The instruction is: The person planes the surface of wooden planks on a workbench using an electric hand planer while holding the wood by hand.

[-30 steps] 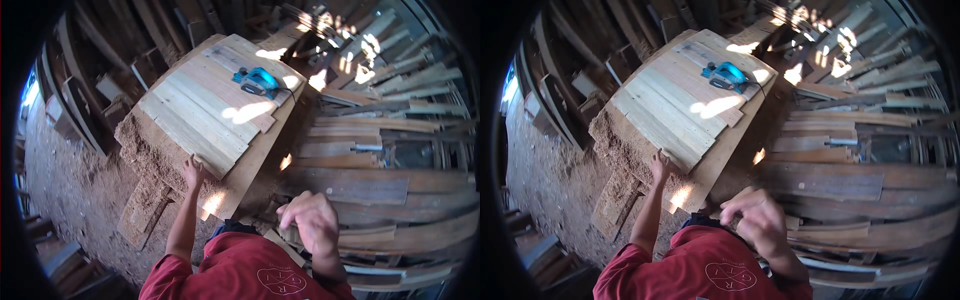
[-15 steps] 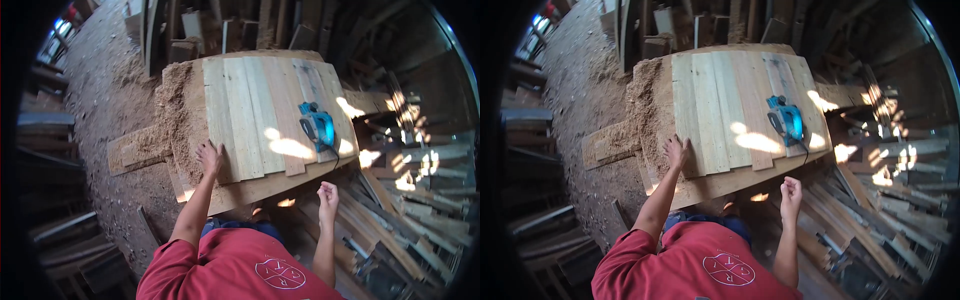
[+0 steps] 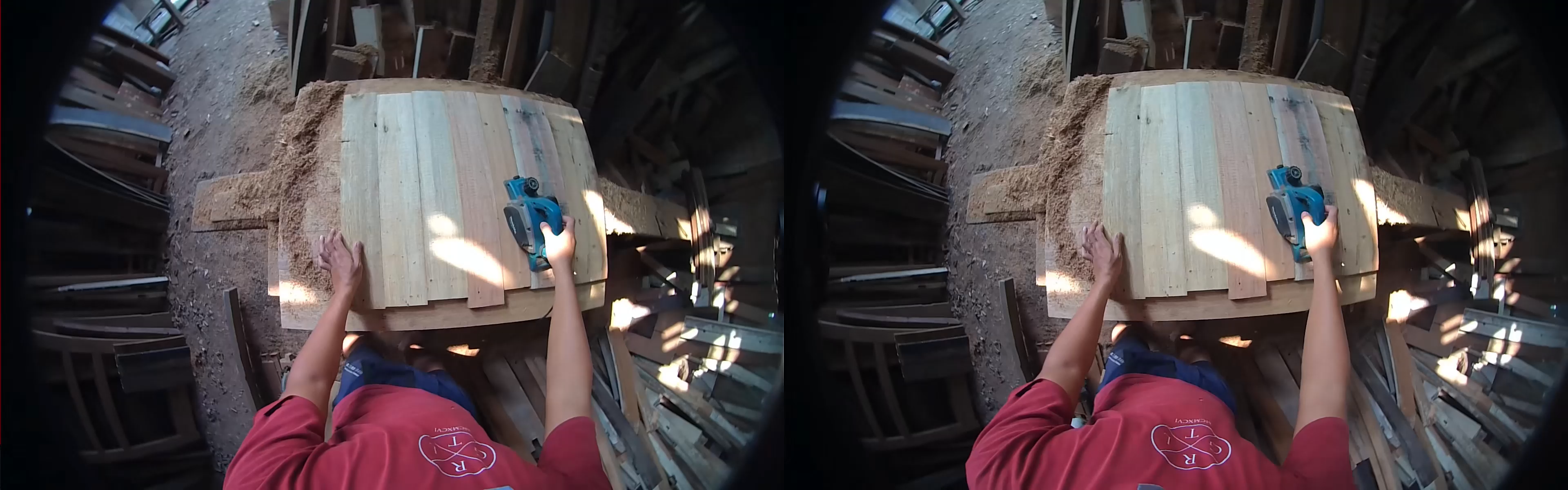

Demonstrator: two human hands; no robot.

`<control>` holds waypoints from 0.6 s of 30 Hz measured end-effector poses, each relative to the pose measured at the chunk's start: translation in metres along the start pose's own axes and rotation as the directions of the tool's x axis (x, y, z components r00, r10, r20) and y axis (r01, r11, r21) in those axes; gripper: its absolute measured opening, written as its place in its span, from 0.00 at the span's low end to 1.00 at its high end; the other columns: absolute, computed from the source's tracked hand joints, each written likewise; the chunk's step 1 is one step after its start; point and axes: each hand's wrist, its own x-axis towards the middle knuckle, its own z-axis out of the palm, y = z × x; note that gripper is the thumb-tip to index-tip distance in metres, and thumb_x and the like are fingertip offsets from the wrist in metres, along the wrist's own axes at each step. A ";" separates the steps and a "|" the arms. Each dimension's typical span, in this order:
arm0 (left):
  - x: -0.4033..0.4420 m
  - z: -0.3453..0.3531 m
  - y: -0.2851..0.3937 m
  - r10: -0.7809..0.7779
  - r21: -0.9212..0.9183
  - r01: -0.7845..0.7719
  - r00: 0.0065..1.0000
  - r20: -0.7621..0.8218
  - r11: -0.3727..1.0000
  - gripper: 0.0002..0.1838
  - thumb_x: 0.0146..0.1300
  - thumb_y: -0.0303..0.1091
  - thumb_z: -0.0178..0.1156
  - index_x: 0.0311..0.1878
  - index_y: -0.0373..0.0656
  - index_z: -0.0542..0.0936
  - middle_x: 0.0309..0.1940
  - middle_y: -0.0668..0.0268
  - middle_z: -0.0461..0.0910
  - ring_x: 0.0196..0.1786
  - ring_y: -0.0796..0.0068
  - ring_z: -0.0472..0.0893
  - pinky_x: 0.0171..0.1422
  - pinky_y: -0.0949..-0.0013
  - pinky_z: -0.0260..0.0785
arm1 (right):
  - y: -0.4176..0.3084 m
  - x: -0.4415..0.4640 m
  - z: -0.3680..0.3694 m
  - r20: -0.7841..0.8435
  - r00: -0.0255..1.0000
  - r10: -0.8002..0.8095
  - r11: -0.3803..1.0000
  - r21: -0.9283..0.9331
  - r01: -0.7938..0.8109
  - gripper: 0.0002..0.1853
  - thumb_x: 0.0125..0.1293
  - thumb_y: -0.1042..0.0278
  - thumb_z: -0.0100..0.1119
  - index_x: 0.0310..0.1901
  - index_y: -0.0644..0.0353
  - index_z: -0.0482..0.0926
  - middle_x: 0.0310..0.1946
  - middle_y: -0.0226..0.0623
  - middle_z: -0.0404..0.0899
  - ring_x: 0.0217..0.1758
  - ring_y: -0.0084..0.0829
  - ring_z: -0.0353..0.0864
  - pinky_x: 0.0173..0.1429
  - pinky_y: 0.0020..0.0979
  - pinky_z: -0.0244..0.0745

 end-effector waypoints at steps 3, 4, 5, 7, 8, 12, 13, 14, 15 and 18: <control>0.000 0.002 0.005 0.023 0.007 -0.023 1.000 0.001 1.000 0.36 0.82 0.60 0.54 0.80 0.41 0.68 0.85 0.56 0.61 0.91 0.44 0.47 0.88 0.27 0.34 | 0.005 0.031 0.001 0.305 0.943 0.132 0.978 0.115 -0.174 0.19 0.67 0.67 0.80 0.54 0.62 0.83 0.34 0.39 0.88 0.33 0.34 0.87 0.43 0.40 0.85; 0.000 -0.002 0.011 -0.005 0.019 0.005 1.000 -0.001 1.000 0.36 0.82 0.58 0.55 0.79 0.41 0.69 0.86 0.56 0.61 0.91 0.44 0.47 0.87 0.26 0.35 | -0.003 0.028 -0.002 0.361 0.918 0.164 0.920 0.280 -0.275 0.13 0.69 0.69 0.78 0.49 0.62 0.86 0.27 0.31 0.85 0.26 0.24 0.82 0.30 0.32 0.79; 0.000 -0.003 0.015 -0.030 0.035 0.030 1.000 -0.001 0.999 0.35 0.83 0.57 0.55 0.79 0.41 0.69 0.86 0.57 0.60 0.91 0.43 0.46 0.87 0.26 0.37 | -0.018 0.022 -0.008 0.436 0.881 0.183 0.910 0.265 -0.320 0.13 0.70 0.71 0.76 0.52 0.62 0.86 0.27 0.28 0.83 0.25 0.20 0.80 0.27 0.27 0.75; 0.002 -0.003 0.013 -0.037 0.054 0.038 0.999 -0.012 0.998 0.34 0.83 0.59 0.55 0.79 0.45 0.71 0.87 0.55 0.60 0.91 0.42 0.46 0.86 0.25 0.37 | -0.025 -0.006 -0.010 0.482 0.864 0.148 0.897 0.302 -0.322 0.12 0.69 0.73 0.75 0.51 0.62 0.86 0.27 0.27 0.81 0.24 0.20 0.78 0.27 0.27 0.74; 0.001 -0.007 0.012 -0.053 0.058 0.052 0.998 0.014 0.997 0.33 0.82 0.60 0.55 0.79 0.47 0.71 0.87 0.53 0.59 0.91 0.41 0.46 0.86 0.24 0.37 | -0.040 -0.035 -0.015 0.420 0.895 0.151 0.892 0.331 -0.306 0.10 0.69 0.73 0.72 0.49 0.62 0.86 0.27 0.26 0.80 0.23 0.19 0.76 0.28 0.26 0.73; -0.011 -0.031 -0.006 -0.061 0.055 0.057 0.995 0.074 0.997 0.29 0.79 0.60 0.61 0.73 0.53 0.79 0.86 0.47 0.57 0.90 0.39 0.46 0.83 0.21 0.42 | -0.056 -0.153 -0.053 0.438 0.869 0.230 0.795 0.431 -0.427 0.05 0.72 0.71 0.71 0.43 0.56 0.84 0.26 0.24 0.78 0.25 0.18 0.75 0.30 0.25 0.71; -0.015 -0.035 -0.014 -0.031 0.047 0.028 0.997 0.067 0.999 0.28 0.78 0.58 0.63 0.72 0.54 0.81 0.85 0.47 0.58 0.90 0.40 0.45 0.82 0.21 0.43 | -0.063 -0.184 -0.062 0.468 0.832 0.297 0.772 0.395 -0.497 0.06 0.71 0.69 0.72 0.43 0.57 0.84 0.25 0.24 0.77 0.23 0.17 0.74 0.29 0.24 0.70; -0.018 -0.041 -0.020 -0.042 0.062 0.038 0.997 0.068 0.997 0.28 0.78 0.58 0.63 0.72 0.54 0.81 0.85 0.47 0.58 0.90 0.40 0.45 0.82 0.21 0.43 | -0.078 -0.216 -0.070 0.452 0.822 0.346 0.788 0.336 -0.516 0.07 0.71 0.67 0.74 0.43 0.57 0.84 0.25 0.24 0.78 0.21 0.16 0.73 0.27 0.24 0.69; -0.022 -0.048 -0.023 -0.002 0.025 -0.001 0.997 0.083 1.000 0.26 0.77 0.55 0.64 0.71 0.52 0.81 0.85 0.47 0.59 0.89 0.40 0.49 0.83 0.23 0.45 | -0.092 -0.245 -0.075 0.448 0.828 0.337 0.815 0.301 -0.495 0.10 0.71 0.65 0.76 0.46 0.59 0.85 0.25 0.25 0.79 0.21 0.15 0.73 0.26 0.24 0.69; -0.037 -0.082 0.006 0.266 -0.208 -0.240 0.958 0.107 0.948 0.22 0.76 0.48 0.67 0.66 0.48 0.83 0.76 0.48 0.72 0.80 0.43 0.67 0.82 0.35 0.57 | -0.134 -0.313 -0.077 0.444 0.815 0.371 0.875 0.127 -0.467 0.18 0.66 0.58 0.82 0.45 0.64 0.88 0.28 0.29 0.85 0.24 0.19 0.78 0.30 0.30 0.74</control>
